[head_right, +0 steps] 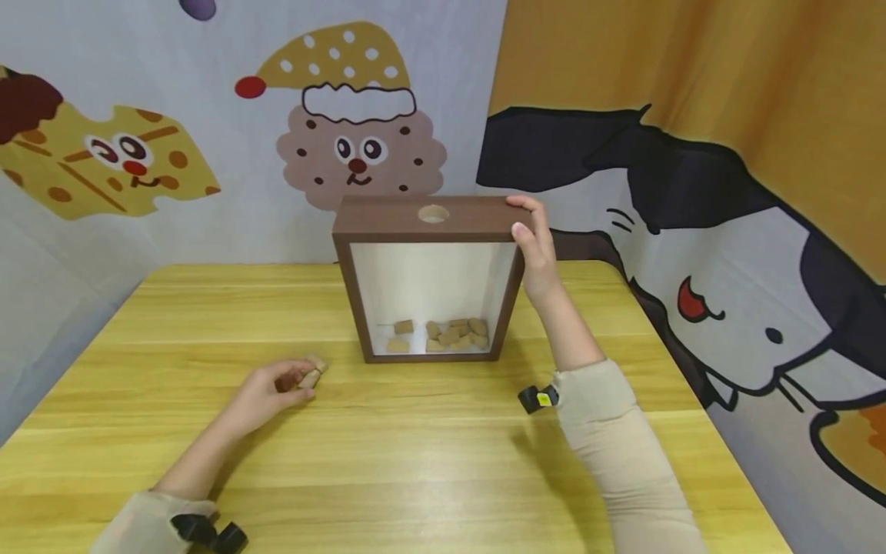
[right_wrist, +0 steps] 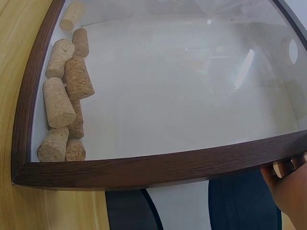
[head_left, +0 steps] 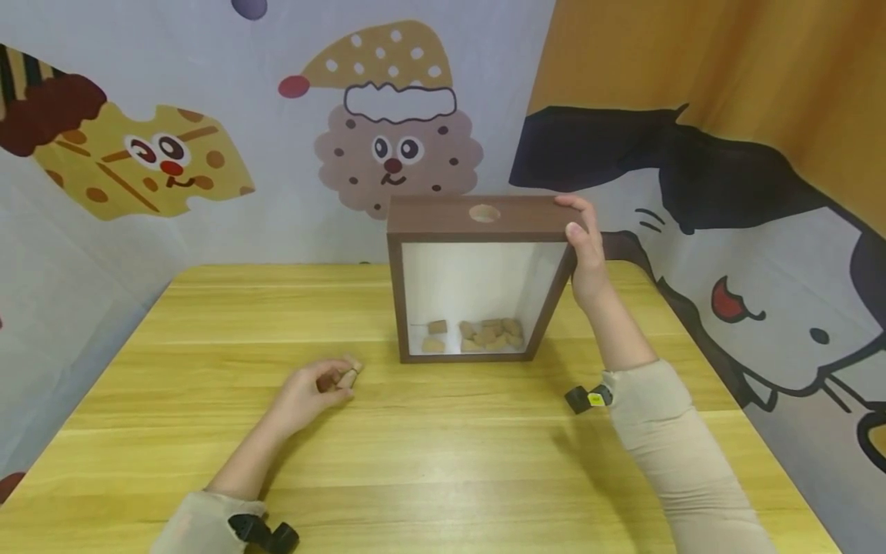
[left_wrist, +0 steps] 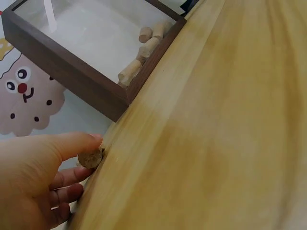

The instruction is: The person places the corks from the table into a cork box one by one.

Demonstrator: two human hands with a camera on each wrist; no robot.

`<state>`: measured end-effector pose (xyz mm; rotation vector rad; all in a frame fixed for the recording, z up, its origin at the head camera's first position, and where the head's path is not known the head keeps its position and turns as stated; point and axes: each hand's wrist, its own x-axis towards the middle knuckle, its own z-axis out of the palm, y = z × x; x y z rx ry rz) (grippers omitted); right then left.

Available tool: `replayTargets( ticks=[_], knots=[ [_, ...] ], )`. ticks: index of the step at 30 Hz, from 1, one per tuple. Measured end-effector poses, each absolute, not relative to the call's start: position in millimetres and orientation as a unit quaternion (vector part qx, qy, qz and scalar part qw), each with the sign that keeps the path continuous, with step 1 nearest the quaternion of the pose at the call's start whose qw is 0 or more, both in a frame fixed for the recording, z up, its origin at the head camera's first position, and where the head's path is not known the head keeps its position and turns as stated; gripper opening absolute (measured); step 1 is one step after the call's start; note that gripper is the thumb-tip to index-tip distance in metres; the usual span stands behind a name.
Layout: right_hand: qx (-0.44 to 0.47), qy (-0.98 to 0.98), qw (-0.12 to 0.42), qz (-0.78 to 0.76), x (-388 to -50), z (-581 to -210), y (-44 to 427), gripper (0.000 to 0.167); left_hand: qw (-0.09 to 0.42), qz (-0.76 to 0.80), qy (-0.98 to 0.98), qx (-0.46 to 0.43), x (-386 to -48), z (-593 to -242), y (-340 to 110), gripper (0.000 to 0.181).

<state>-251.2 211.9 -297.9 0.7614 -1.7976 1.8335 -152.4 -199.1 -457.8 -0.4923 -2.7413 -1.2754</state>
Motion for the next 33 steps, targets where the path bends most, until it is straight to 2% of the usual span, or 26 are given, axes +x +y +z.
replayTargets(
  ticks=[15, 33],
  knots=[
    [0.28, -0.659, 0.236, 0.657, -254, -299, 214, 0.047, 0.033, -0.474, -0.863, -0.169, -144, -448, -197, 0.037],
    [0.279, -0.659, 0.236, 0.658, -254, -300, 213, 0.046, 0.103, -0.481, -0.83, -0.263, -131, -389, -148, 0.037]
  ],
)
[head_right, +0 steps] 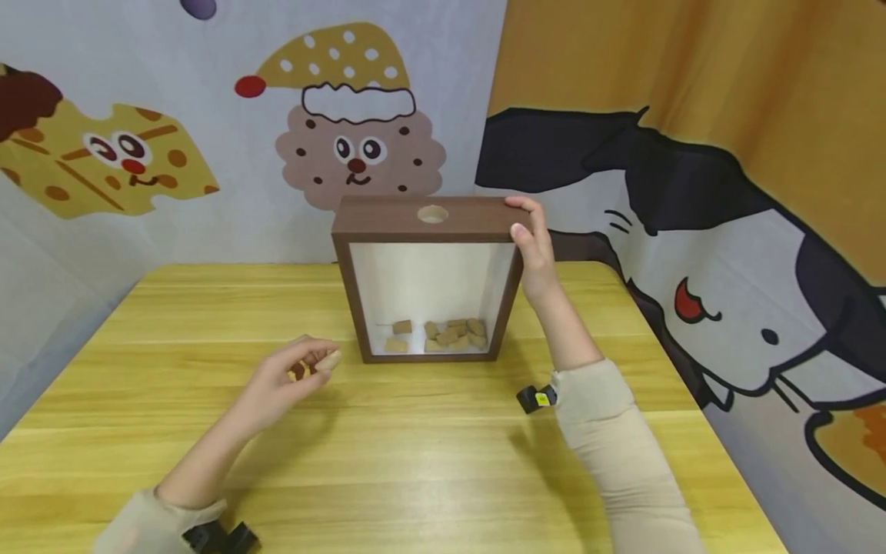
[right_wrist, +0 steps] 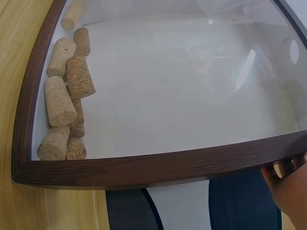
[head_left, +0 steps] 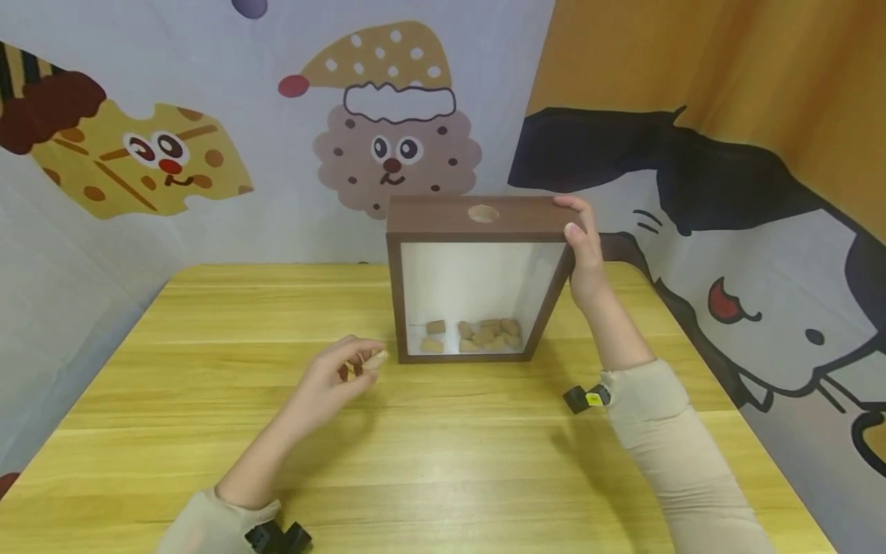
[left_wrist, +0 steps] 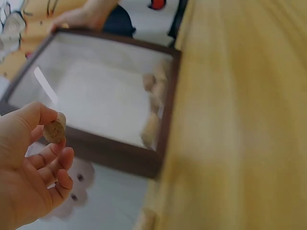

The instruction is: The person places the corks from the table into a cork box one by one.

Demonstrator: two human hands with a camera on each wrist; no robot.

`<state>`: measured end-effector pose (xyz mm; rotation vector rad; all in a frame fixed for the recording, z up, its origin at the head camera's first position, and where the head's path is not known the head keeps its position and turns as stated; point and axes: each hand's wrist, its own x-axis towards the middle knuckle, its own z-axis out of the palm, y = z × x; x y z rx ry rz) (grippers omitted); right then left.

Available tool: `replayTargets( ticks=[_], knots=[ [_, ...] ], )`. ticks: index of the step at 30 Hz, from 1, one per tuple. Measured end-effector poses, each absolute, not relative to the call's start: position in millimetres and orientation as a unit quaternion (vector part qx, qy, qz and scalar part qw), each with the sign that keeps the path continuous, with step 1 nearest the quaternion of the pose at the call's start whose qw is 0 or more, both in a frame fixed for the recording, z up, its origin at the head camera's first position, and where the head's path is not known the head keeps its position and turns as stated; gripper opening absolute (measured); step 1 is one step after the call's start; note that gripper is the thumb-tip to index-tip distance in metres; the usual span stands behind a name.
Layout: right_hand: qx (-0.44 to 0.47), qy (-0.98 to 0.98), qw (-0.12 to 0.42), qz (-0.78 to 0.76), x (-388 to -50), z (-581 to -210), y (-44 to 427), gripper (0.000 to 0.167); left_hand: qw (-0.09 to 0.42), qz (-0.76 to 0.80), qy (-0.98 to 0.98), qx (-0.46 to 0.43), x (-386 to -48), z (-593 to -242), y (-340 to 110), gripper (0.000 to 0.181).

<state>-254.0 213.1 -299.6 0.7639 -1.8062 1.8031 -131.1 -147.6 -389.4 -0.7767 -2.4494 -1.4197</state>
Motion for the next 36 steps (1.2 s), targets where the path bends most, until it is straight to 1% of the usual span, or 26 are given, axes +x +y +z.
replayTargets(
  ticks=[4, 9, 11, 17, 23, 26, 30, 36],
  knots=[
    [0.281, -0.656, 0.242, 0.658, -254, -300, 212, 0.045, 0.111, -0.496, -0.814, -0.28, -132, -369, -130, 0.036],
    [0.283, -0.654, 0.243, 0.658, -256, -301, 212, 0.045, 0.116, -0.513, -0.799, -0.291, -133, -335, -110, 0.036],
    [0.282, -0.654, 0.24, 0.659, -256, -301, 212, 0.045, 0.133, -0.518, -0.788, -0.305, -135, -320, -103, 0.036],
    [0.28, -0.654, 0.235, 0.663, -255, -300, 212, 0.044, 0.206, -0.506, -0.76, -0.352, -146, -281, -85, 0.036],
    [0.276, -0.655, 0.23, 0.665, -253, -300, 211, 0.043, 0.235, -0.504, -0.755, -0.348, -162, -248, -70, 0.034],
    [0.277, -0.656, 0.231, 0.663, -253, -300, 211, 0.044, 0.232, -0.51, -0.757, -0.335, -171, -234, -64, 0.032],
    [0.278, -0.658, 0.233, 0.66, -254, -300, 212, 0.044, 0.212, -0.52, -0.767, -0.311, -184, -220, -56, 0.031],
    [0.275, -0.659, 0.238, 0.659, -253, -299, 212, 0.043, 0.196, -0.506, -0.785, -0.299, -207, -210, -40, 0.031]
  ],
)
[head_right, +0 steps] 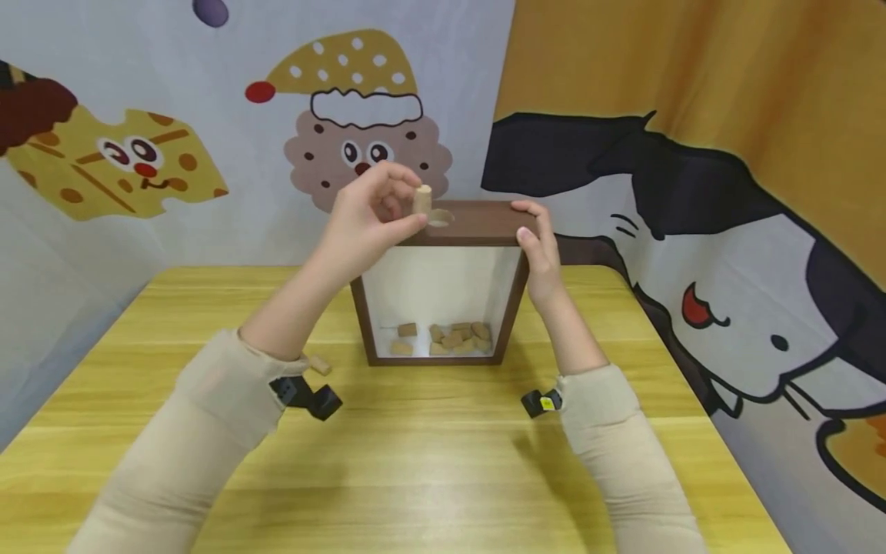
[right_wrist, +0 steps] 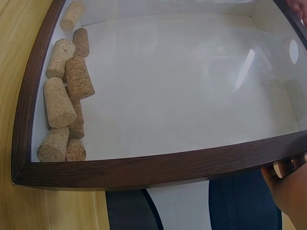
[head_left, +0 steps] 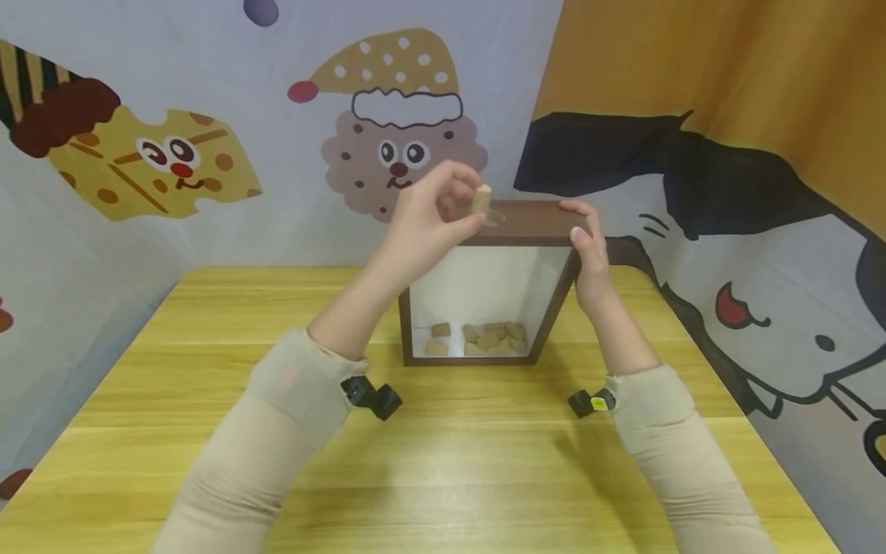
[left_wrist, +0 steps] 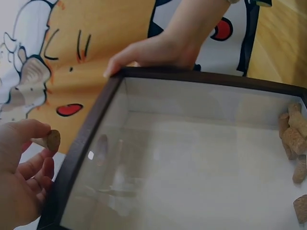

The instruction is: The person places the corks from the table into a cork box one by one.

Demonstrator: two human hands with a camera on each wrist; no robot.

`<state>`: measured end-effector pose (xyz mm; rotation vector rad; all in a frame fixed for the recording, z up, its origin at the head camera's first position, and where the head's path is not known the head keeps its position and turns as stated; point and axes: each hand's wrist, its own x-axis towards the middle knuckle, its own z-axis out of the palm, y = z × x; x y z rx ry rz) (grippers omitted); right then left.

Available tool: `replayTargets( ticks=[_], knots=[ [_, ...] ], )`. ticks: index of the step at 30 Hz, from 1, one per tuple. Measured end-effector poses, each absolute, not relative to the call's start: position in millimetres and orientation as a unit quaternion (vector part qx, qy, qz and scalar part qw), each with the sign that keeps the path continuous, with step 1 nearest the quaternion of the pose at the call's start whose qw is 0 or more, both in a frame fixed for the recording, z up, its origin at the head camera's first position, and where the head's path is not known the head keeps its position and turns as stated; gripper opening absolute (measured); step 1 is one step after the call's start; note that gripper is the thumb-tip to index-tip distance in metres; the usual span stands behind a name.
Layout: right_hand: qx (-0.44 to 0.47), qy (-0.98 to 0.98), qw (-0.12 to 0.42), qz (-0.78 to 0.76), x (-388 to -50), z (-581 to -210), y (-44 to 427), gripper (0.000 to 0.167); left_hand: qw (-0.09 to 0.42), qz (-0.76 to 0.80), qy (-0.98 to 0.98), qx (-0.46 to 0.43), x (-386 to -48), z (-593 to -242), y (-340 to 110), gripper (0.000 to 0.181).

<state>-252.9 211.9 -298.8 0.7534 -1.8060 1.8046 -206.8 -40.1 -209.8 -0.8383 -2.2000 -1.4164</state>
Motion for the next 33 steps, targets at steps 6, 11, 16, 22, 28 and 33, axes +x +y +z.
replayTargets(
  ticks=[6, 11, 16, 22, 28, 33],
  knots=[
    [0.274, -0.657, 0.233, 0.662, -251, -297, 210, 0.043, 0.173, -0.466, -0.823, -0.274, -219, -204, -30, 0.029],
    [0.276, -0.65, 0.235, 0.668, -251, -297, 210, 0.042, 0.149, -0.424, -0.855, -0.26, -227, -200, -25, 0.028],
    [0.277, -0.65, 0.233, 0.669, -252, -297, 211, 0.042, 0.134, -0.375, -0.885, -0.24, -230, -199, -23, 0.023],
    [0.279, -0.651, 0.234, 0.666, -250, -296, 210, 0.042, 0.146, -0.362, -0.888, -0.244, -228, -202, -24, 0.019],
    [0.275, -0.66, 0.237, 0.658, -250, -296, 210, 0.043, 0.162, -0.409, -0.853, -0.279, -220, -206, -30, 0.02],
    [0.272, -0.657, 0.234, 0.662, -252, -296, 212, 0.043, 0.161, -0.455, -0.821, -0.305, -206, -211, -42, 0.02]
  ],
)
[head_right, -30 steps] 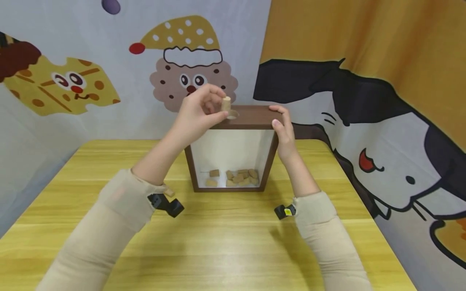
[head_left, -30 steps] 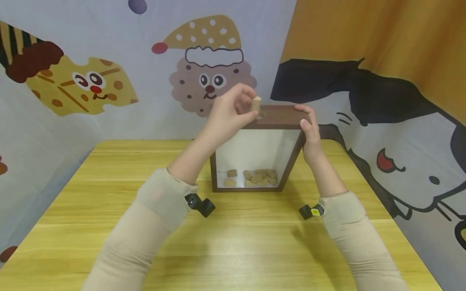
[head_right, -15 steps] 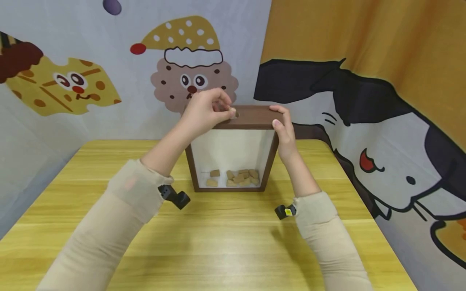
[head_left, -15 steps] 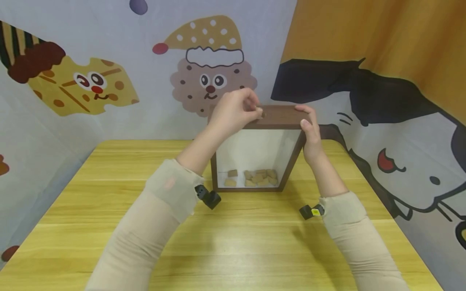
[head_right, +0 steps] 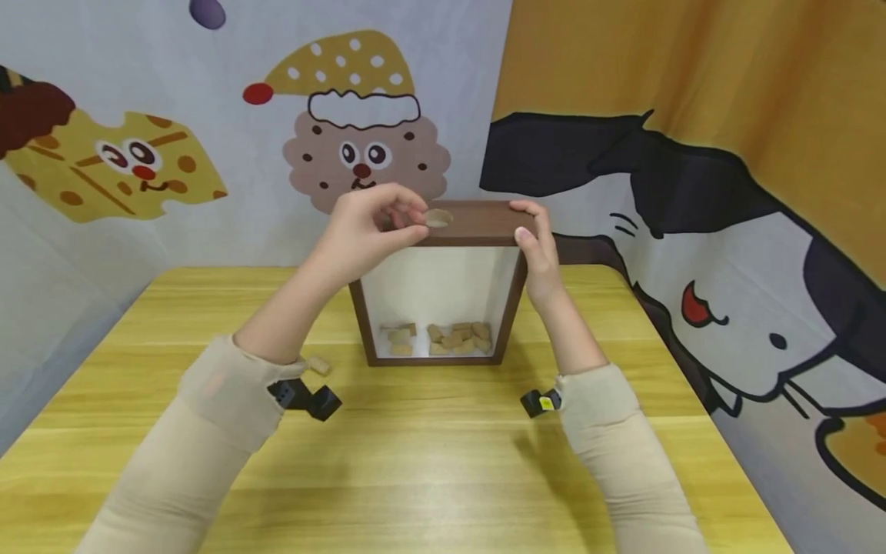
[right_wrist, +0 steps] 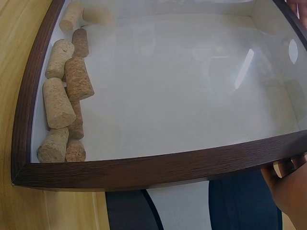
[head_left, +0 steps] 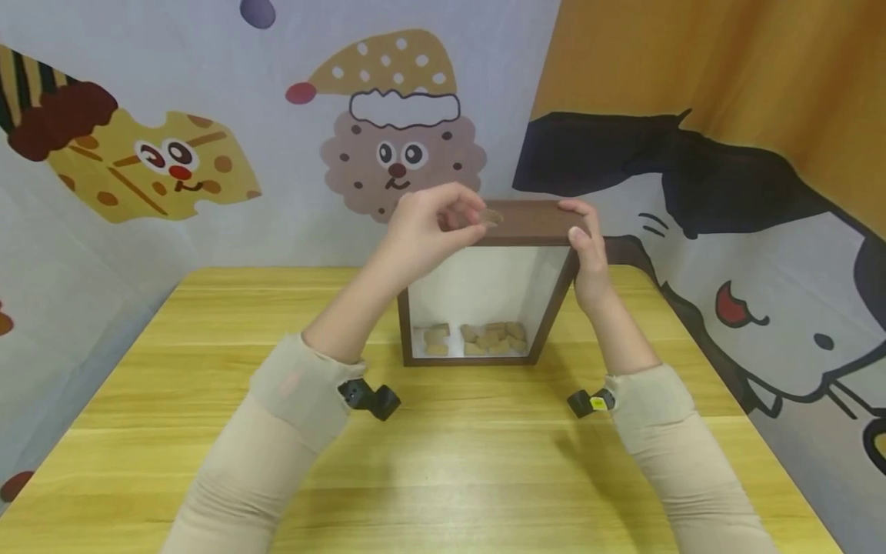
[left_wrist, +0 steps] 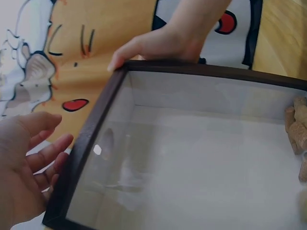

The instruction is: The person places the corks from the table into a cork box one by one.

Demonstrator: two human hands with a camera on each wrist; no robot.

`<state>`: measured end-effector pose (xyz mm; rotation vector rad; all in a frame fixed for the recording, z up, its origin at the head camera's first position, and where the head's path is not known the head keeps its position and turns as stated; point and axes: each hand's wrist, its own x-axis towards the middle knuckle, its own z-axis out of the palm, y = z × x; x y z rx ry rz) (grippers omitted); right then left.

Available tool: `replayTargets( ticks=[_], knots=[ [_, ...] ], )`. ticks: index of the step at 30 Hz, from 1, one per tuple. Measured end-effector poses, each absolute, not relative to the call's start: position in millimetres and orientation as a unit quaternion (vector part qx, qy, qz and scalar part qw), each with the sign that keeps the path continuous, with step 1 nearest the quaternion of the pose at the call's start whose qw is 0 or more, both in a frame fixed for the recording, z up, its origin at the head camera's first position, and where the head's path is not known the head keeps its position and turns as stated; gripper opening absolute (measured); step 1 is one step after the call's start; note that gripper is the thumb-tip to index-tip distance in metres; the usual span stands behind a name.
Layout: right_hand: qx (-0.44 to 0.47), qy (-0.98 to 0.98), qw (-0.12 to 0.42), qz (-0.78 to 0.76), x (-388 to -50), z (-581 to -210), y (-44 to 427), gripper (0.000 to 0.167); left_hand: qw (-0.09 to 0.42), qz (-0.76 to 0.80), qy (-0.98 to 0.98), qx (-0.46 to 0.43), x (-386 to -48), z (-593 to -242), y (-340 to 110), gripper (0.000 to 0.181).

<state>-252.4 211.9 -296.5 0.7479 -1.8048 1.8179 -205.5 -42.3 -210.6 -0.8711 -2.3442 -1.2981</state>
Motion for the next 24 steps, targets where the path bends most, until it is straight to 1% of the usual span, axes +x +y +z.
replayTargets(
  ticks=[7, 14, 17, 24],
  knots=[
    [0.273, -0.659, 0.236, 0.66, -253, -297, 211, 0.044, 0.184, -0.501, -0.789, -0.304, -176, -226, -65, 0.017],
    [0.279, -0.66, 0.242, 0.654, -251, -298, 212, 0.043, 0.214, -0.507, -0.771, -0.32, -161, -264, -89, 0.019],
    [0.28, -0.658, 0.241, 0.656, -251, -299, 212, 0.043, 0.211, -0.513, -0.772, -0.31, -159, -286, -102, 0.022],
    [0.282, -0.658, 0.243, 0.655, -253, -299, 213, 0.044, 0.164, -0.517, -0.8, -0.255, -154, -332, -137, 0.027]
  ],
)
